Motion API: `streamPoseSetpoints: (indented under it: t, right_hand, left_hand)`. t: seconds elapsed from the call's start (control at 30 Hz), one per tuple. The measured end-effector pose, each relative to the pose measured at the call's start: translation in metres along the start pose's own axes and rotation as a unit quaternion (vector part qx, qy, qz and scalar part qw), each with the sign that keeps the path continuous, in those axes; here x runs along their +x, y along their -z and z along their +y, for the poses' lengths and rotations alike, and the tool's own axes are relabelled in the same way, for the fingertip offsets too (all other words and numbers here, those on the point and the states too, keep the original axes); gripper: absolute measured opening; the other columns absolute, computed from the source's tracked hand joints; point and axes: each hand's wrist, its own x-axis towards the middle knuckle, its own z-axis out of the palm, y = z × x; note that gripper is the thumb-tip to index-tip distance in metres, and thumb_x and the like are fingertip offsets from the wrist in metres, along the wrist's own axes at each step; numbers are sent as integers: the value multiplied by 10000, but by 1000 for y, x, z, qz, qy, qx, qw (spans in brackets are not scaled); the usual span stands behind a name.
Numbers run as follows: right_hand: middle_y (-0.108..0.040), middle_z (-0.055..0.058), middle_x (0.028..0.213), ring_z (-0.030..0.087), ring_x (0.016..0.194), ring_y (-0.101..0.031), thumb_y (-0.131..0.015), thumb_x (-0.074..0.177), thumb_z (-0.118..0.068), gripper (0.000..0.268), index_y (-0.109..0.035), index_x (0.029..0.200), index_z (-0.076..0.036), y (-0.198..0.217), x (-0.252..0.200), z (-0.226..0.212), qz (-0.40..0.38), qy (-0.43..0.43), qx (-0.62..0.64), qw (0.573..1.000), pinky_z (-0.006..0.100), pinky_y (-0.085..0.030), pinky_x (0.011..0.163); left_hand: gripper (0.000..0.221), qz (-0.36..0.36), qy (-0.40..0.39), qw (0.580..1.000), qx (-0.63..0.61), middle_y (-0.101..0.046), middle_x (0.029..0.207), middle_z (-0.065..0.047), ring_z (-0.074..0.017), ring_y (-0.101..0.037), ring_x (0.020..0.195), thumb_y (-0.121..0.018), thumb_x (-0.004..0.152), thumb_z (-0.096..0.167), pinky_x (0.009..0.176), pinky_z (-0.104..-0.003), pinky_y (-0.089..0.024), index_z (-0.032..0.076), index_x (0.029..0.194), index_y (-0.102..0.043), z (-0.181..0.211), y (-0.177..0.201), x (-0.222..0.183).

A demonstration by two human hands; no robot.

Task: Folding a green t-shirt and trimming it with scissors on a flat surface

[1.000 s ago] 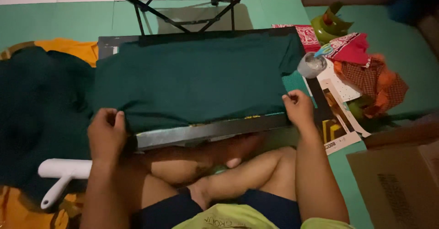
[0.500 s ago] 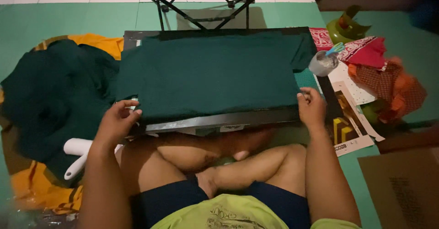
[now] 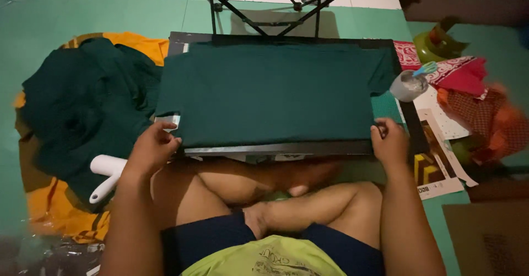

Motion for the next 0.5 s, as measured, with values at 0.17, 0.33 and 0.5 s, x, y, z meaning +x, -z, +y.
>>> streamPoseSetpoints:
  t: [0.17,0.33,0.5]
  right_hand:
    - [-716,139,857,384,858,-699,-783,915,-219,212,-756,1109,-137,11,16,-5,-7,18,16,1000,498,-546,763]
    - [-644,181,913,462,906,-653,-795,912,-200,211,-701,1017,-43,46,66,-16,122,50,-26,991,538,-523,783]
    - [-648,210,1016,456,973,-644,-751,699,-50,446,-650,1134,-43,40,115,-9,290,91,-4,953,535,-505,868]
  left_hand:
    - [572,62,-39,980,186,-761,1067,-88,-353,-729,1050,-775,887,357,854,-522,-566,200,1412,-610,23,-13,6]
    - [478,91,-221,954,184,-631,1342,-205,-446,-606,1270,-675,991,330,1017,-565,-500,73,1389,-618,104,-55,23]
    - [465,30,-256,936,241,-580,1487,-202,-407,-532,1396,-603,1019,238,1131,-563,-432,67,1452,-597,102,-75,70]
